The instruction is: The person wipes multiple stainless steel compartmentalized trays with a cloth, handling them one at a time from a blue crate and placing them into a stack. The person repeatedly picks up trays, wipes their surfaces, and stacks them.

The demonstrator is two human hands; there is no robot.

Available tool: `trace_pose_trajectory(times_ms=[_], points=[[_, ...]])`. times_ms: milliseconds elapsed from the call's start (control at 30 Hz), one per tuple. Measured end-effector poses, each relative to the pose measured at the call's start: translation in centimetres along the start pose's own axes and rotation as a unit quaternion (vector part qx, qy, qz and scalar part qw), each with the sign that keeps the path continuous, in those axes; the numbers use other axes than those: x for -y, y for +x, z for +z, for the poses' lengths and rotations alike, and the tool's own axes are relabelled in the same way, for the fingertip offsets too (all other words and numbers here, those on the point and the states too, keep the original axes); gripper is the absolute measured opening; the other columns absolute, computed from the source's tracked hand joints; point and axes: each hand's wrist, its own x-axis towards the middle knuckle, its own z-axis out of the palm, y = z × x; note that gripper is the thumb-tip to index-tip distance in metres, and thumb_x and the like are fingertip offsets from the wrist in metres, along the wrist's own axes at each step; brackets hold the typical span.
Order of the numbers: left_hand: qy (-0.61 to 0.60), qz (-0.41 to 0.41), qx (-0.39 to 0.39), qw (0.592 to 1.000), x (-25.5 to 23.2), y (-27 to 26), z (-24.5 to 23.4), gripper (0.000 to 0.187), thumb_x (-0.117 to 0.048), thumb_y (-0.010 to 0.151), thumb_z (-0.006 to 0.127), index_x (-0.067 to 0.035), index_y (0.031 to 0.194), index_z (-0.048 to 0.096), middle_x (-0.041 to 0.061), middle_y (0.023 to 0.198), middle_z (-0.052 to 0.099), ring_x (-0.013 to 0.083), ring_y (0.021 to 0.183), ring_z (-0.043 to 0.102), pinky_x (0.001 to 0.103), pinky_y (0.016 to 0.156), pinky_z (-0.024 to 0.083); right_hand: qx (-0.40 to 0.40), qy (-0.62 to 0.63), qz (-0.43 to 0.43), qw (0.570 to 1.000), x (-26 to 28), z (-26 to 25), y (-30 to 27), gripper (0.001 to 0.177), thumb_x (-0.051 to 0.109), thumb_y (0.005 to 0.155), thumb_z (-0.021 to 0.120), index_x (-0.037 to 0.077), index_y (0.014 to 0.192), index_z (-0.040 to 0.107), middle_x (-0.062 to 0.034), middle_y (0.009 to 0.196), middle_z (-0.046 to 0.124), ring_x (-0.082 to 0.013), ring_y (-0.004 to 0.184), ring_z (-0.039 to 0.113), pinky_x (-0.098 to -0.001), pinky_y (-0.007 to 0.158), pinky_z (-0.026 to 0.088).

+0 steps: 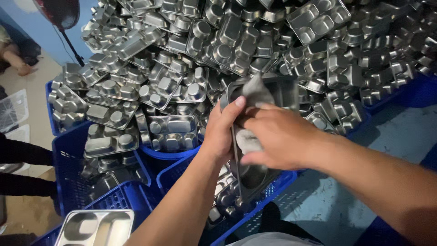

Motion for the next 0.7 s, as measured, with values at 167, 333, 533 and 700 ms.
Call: trace_pose_trajectory(times_ms=[167,333,533,700], points=[[0.023,-0.009,0.041,0.999,0.7,-0.5,-1.1,0.059,-0.046,0.089,0.073,-0.003,0.127,0.06,0.012,0.111,0.068,0.0206,0.097,0.066,0.037,0.086,0.055,0.009,0.445,0.162,0.881,-0.5,1.0,-1.0,0.034,0.023,0.088,0.076,0.0,0.113,0.077,-0.0115,0.098,0.078,-0.0237,0.084,0.077,-0.0424,0.08,0.06],[-0.033,-0.084,0.02,0.996,3.5,0.3,-2.2,0.069,-0.063,0.093,0.063,-0.003,0.128,0.062,0.011,0.108,0.068,0.0227,0.095,0.064,0.039,0.082,0.052,-0.182,0.845,0.108,0.491,1.0,3.4,-1.3,0.027,0.005,0.093,0.064,-0.001,0.119,0.066,-0.0118,0.106,0.073,-0.0237,0.094,0.073,-0.0431,0.086,0.06],[-0.216,-0.14,0.039,0.966,3.0,1.6,-0.3,0.072,-0.062,0.088,0.056,-0.003,0.13,0.064,0.014,0.116,0.072,0.0283,0.107,0.068,0.039,0.098,0.055,-0.307,0.811,0.09,0.49,0.4,-0.6,-3.8,0.03,0.002,0.092,0.06,0.0,0.122,0.063,-0.0135,0.113,0.07,-0.0277,0.104,0.073,-0.0478,0.095,0.061],[-0.14,-0.106,-0.041,0.984,1.6,0.4,0.4,0.067,-0.052,0.083,0.06,-0.002,0.128,0.062,0.017,0.11,0.069,0.032,0.1,0.068,0.048,0.089,0.056,-0.402,0.29,0.126,0.859,-3.8,-4.1,-7.2,0.048,0.018,0.093,0.068,0.003,0.139,0.059,-0.0202,0.132,0.067,-0.0333,0.12,0.068,-0.0526,0.104,0.056]])
